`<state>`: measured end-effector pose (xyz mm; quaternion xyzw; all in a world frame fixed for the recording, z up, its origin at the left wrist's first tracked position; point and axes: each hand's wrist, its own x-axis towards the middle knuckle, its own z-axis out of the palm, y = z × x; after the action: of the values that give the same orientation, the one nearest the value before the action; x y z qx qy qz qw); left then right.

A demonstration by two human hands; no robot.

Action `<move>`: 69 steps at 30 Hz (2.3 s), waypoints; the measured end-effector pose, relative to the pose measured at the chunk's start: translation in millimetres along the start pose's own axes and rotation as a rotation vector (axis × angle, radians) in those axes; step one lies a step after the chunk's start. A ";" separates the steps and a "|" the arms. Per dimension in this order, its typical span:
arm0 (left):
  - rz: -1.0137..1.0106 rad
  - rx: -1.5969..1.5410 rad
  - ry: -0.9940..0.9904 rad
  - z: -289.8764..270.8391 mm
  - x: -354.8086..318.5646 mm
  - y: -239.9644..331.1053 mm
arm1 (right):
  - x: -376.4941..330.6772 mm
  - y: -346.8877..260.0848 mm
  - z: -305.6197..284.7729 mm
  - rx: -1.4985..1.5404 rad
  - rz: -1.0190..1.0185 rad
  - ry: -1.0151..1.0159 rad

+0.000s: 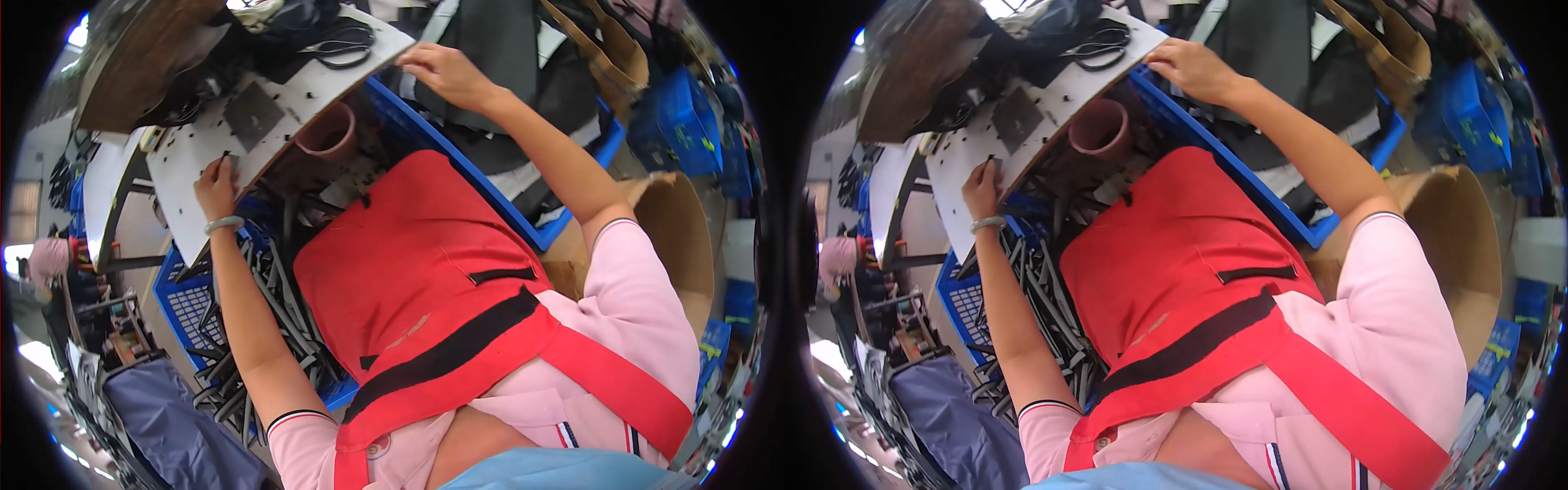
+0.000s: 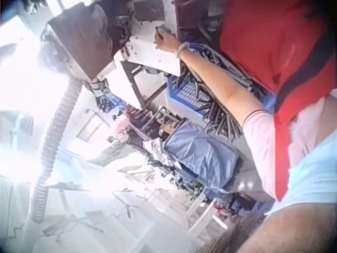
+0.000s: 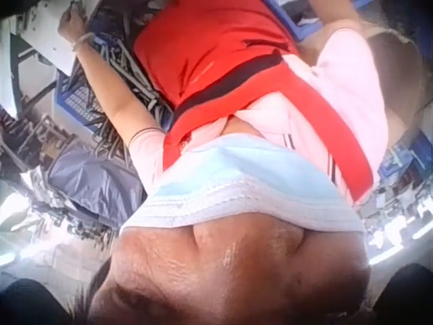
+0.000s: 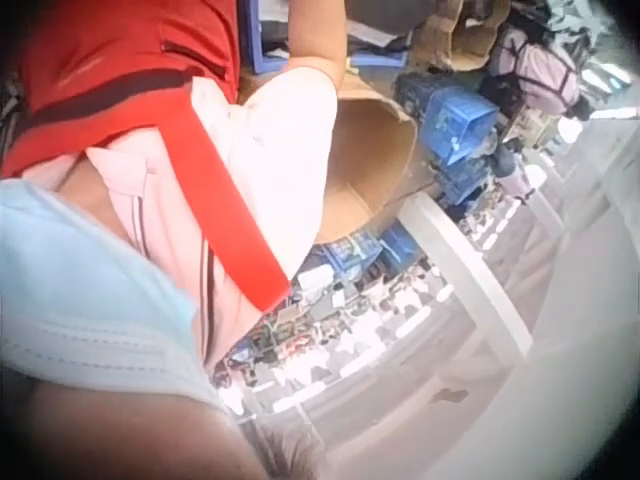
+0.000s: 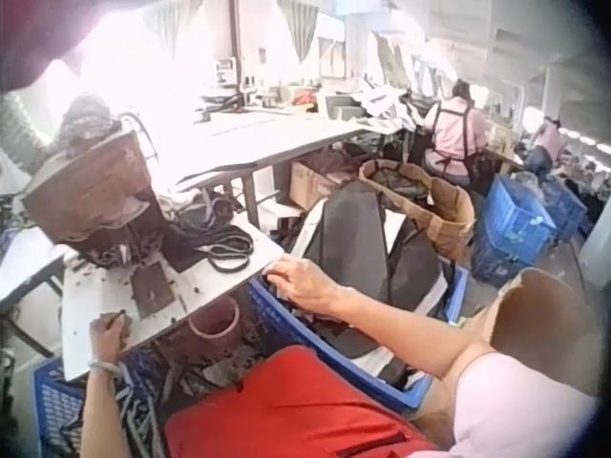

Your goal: Sewing and trimming padded grey straps for gear at an industrial workstation.

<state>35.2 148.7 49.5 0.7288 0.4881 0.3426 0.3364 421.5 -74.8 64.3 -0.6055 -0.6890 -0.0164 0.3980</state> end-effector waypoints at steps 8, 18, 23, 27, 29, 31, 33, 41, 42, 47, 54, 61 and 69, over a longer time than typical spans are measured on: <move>0.048 0.056 0.018 -0.9 -5.7 2.8 | 139.2 37.3 85.4 -0.435 0.347 -0.321; -0.068 -0.403 -0.174 -14.5 -21.0 23.2 | 85.1 -1.4 60.1 -0.132 0.175 0.021; -0.102 -0.457 -0.266 -3.6 -42.3 47.1 | 11.5 -90.0 82.2 0.764 0.671 -0.456; -0.085 -0.446 -0.316 3.0 -56.3 58.2 | -16.1 -133.7 98.9 0.684 0.504 -0.620; -0.071 -0.425 -0.317 5.1 -63.1 61.0 | -15.2 -140.0 102.9 0.697 0.522 -0.595; -0.069 -0.402 -0.364 6.4 -67.5 62.6 | -10.9 -141.2 105.2 0.660 0.420 -0.466; -0.063 -0.411 -0.368 7.1 -69.0 63.1 | -8.0 -140.3 106.2 0.676 0.491 -0.535; -0.028 -0.345 -0.305 -4.5 -57.5 65.0 | 35.9 -84.5 99.8 0.234 0.221 -0.326; 0.028 -0.244 -0.268 -8.2 -52.8 66.4 | 50.5 -65.2 96.6 0.212 0.274 -0.332; 0.426 0.098 -0.034 -22.4 -14.6 76.8 | 107.1 14.9 115.2 -0.507 -0.022 0.021; 0.288 0.126 0.032 -19.2 31.1 94.0 | 106.6 32.9 134.5 -0.388 0.080 0.196; 0.230 0.054 -0.109 -12.7 55.5 94.0 | 110.2 25.6 128.4 -0.380 0.072 0.225; 0.360 -0.055 -0.371 26.4 -27.0 118.1 | 41.7 -119.6 128.9 0.865 0.191 -0.385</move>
<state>106.1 84.0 128.0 0.8448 0.2712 0.2707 0.3735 254.1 -7.4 54.9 -0.4372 -0.6351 0.4207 0.4781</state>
